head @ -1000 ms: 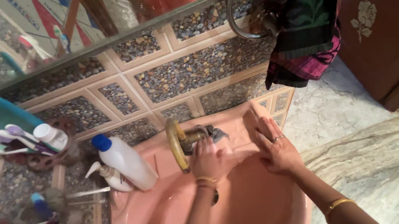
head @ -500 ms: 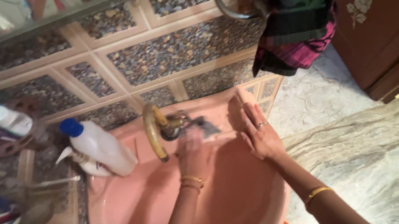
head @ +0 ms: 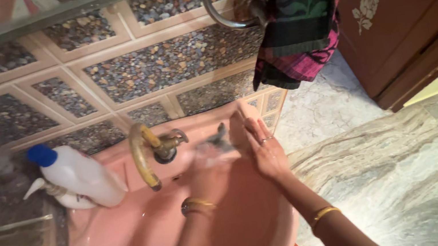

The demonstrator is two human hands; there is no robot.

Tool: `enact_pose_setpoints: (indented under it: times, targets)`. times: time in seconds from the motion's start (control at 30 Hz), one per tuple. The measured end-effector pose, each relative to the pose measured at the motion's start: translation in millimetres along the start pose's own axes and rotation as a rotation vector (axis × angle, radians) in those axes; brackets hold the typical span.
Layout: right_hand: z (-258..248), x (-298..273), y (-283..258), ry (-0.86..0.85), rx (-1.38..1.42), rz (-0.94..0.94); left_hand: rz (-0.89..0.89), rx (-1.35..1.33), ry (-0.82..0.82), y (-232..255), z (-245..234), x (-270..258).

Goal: The person scrubs the interior of a pink bathroom sink and the surrounding countertop using a small cloth. They repeatedly wet the cloth under the running tap and wipe the basin, faucet, and counter surfaces.

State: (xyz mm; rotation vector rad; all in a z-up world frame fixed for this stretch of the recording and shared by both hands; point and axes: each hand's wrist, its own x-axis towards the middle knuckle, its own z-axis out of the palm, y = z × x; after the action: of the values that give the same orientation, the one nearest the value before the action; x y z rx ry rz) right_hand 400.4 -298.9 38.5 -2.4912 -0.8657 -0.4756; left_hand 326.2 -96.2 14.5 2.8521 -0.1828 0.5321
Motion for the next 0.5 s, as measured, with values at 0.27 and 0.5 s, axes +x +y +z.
enact_pose_setpoints:
  times: [0.27,0.5]
  targets:
    - [7.4,4.7,3.9,-0.048,0.018,0.006,-0.223,0.102,-0.094,13.1,33.1,40.8]
    - [1.6,6.8,4.4,-0.034,0.142,0.020,0.023,-0.279,-0.028,30.4,-3.0,-10.8]
